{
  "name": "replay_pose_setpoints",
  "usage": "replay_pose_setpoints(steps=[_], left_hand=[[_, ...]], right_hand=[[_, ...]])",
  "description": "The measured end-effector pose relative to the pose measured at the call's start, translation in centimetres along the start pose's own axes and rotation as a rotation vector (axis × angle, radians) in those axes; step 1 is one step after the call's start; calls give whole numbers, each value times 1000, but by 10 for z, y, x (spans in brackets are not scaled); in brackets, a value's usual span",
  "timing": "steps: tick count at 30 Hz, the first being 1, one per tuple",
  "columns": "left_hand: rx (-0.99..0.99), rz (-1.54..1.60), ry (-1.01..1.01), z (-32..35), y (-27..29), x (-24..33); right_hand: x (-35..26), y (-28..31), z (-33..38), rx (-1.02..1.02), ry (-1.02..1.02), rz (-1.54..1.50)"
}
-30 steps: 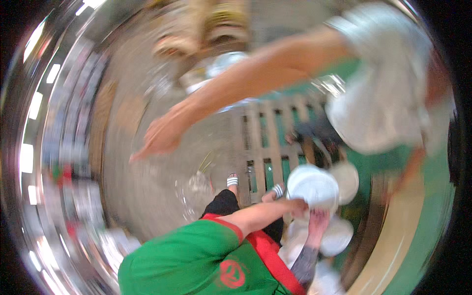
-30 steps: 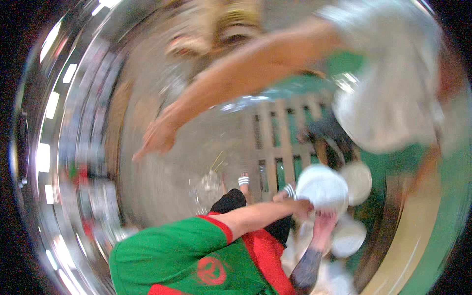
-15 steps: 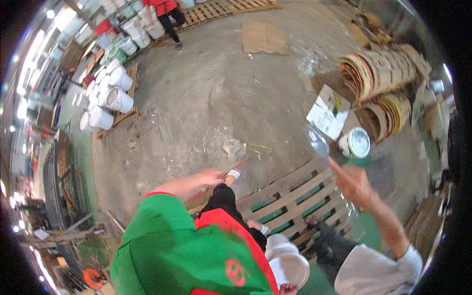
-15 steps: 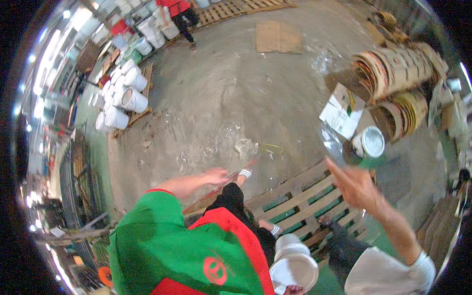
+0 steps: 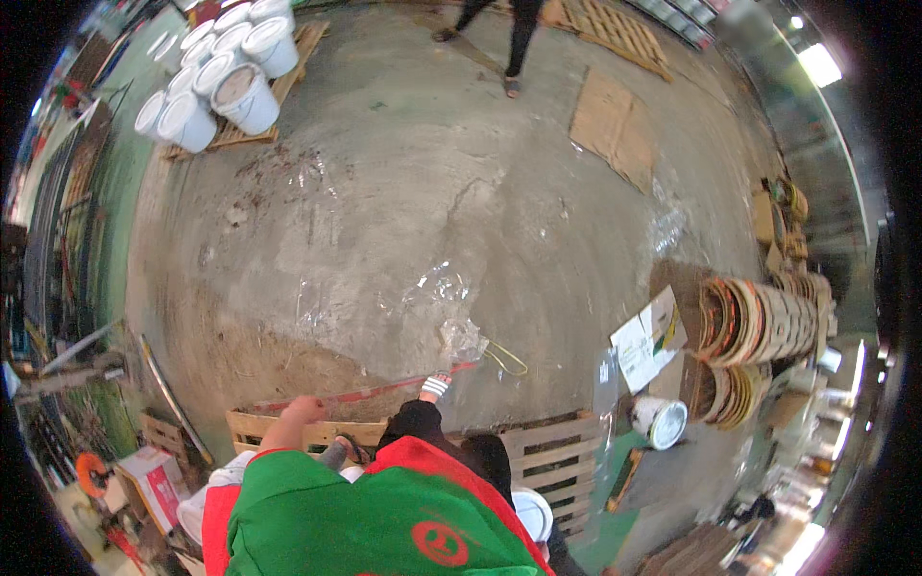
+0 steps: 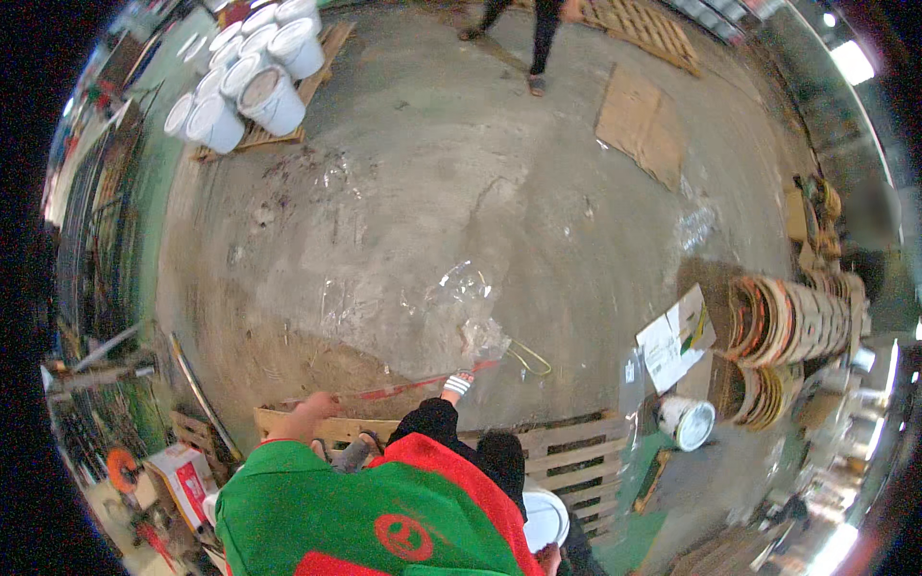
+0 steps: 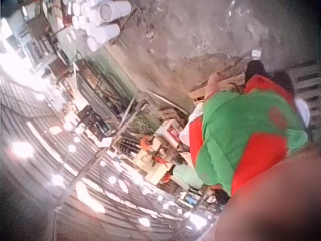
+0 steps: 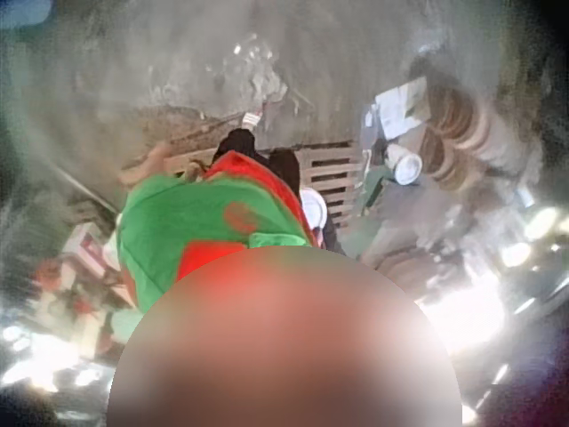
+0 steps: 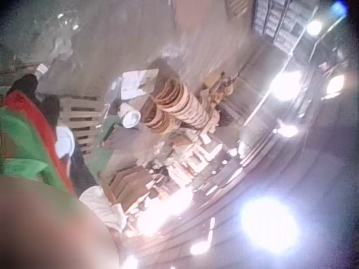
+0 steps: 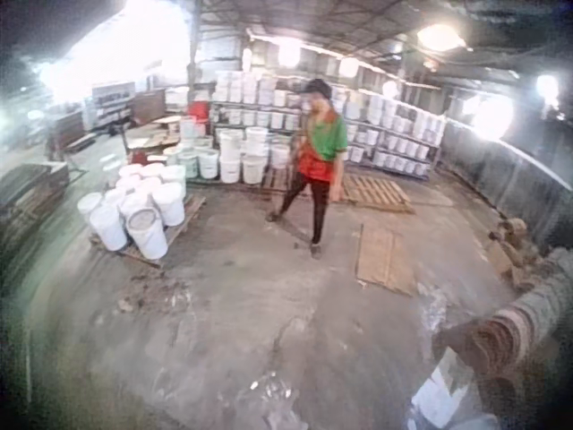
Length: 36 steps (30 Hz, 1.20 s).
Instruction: The person picks up white plastic buckets from the floor and stacks them onto wooden pallets. They repeatedly lift buckets, place them on top of existing stacks, and occasionally adjust the position of the buckets to ensure stability.
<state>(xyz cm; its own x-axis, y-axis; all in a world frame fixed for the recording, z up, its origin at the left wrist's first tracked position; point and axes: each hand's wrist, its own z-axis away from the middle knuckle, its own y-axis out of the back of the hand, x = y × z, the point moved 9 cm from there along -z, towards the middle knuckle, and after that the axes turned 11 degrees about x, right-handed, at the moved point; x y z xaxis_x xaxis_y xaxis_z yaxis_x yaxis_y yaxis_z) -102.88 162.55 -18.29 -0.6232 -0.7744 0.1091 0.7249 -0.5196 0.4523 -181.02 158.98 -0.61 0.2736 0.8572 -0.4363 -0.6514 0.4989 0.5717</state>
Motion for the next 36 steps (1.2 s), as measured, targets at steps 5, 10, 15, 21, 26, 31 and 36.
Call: replay_pose_setpoints(steps=[5,10,15,21,26,31,36], left_hand=[[386,-43,33,-75,225,-5],[980,163,-343,-136,586,86],[1067,320,-269,-174,776,47],[448,41,151,-254,748,-107],[275,178,316,-280,733,-163],[292,183,239,-391,834,-185],[397,502,435,-491,1057,-201]], right_hand=[[-64,-189,-6,-216,183,241],[-196,-459,35,-305,1022,731],[-310,-692,134,-482,343,482],[-449,-926,303,-526,409,605],[-545,-1104,431,-491,476,665],[-605,-1321,563,-550,586,803],[-669,-1458,665,-619,609,819]])
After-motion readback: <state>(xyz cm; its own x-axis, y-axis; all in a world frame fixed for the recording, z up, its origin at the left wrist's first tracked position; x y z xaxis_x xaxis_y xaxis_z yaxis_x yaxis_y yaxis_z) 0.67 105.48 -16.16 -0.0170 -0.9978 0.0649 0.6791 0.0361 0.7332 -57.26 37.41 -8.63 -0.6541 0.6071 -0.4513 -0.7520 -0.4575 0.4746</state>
